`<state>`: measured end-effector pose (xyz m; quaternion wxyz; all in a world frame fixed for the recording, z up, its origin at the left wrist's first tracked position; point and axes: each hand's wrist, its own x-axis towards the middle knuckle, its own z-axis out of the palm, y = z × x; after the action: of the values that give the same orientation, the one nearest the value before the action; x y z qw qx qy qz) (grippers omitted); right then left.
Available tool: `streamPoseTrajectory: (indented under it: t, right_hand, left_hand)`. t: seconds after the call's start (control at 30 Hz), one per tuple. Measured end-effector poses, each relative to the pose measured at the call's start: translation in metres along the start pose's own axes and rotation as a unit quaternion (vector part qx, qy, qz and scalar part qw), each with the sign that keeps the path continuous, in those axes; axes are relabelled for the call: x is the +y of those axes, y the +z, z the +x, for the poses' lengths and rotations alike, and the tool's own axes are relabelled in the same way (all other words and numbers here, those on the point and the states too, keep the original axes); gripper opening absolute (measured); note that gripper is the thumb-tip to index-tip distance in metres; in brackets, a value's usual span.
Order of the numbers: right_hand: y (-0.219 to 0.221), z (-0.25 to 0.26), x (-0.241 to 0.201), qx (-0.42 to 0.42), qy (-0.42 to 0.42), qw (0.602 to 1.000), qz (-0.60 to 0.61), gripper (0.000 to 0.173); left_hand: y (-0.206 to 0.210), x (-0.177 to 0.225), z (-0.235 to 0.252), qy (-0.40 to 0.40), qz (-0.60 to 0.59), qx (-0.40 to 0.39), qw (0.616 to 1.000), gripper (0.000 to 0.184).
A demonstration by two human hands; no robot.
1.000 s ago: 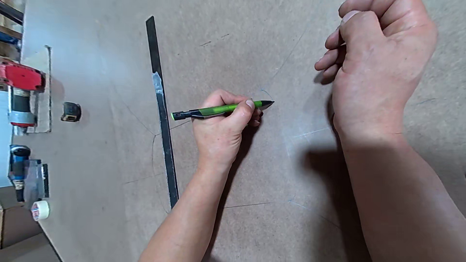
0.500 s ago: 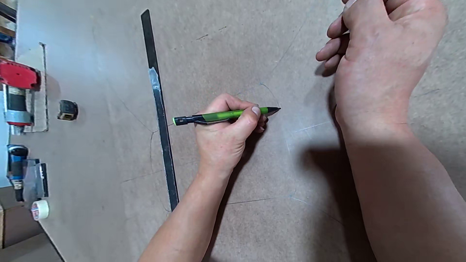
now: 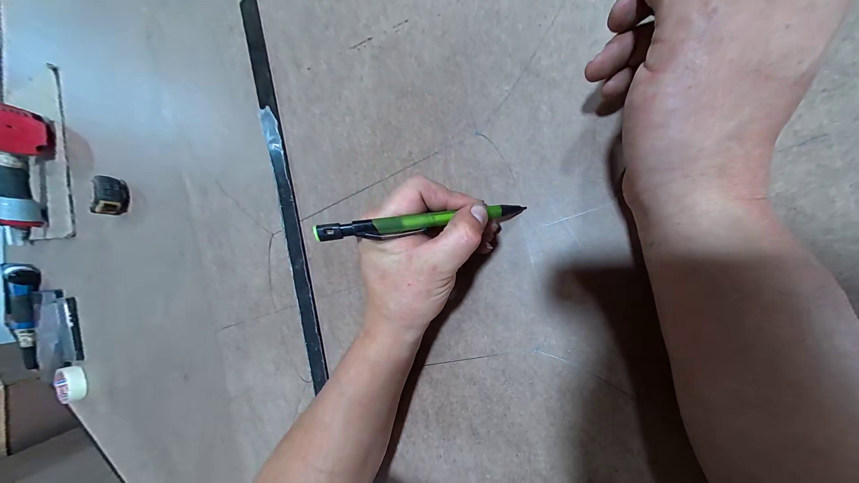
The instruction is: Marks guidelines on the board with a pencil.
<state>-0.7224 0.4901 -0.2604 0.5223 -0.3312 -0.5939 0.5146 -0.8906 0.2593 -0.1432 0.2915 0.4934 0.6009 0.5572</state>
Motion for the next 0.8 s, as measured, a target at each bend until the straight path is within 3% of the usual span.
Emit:
streamPoseTrajectory:
  t: [0.6, 0.8]
  right_hand:
    - [-0.011, -0.002, 0.012, -0.022, -0.011, 0.999, -0.025, 0.02]
    - [-0.014, -0.006, 0.017, -0.02, -0.009, 0.996, -0.086, 0.015]
  left_hand:
    - [0.001, 0.008, -0.027, -0.001, 0.0, -0.044, 0.999, 0.006]
    - [-0.001, 0.01, -0.033, 0.003, 0.0, -0.062, 0.998, 0.007]
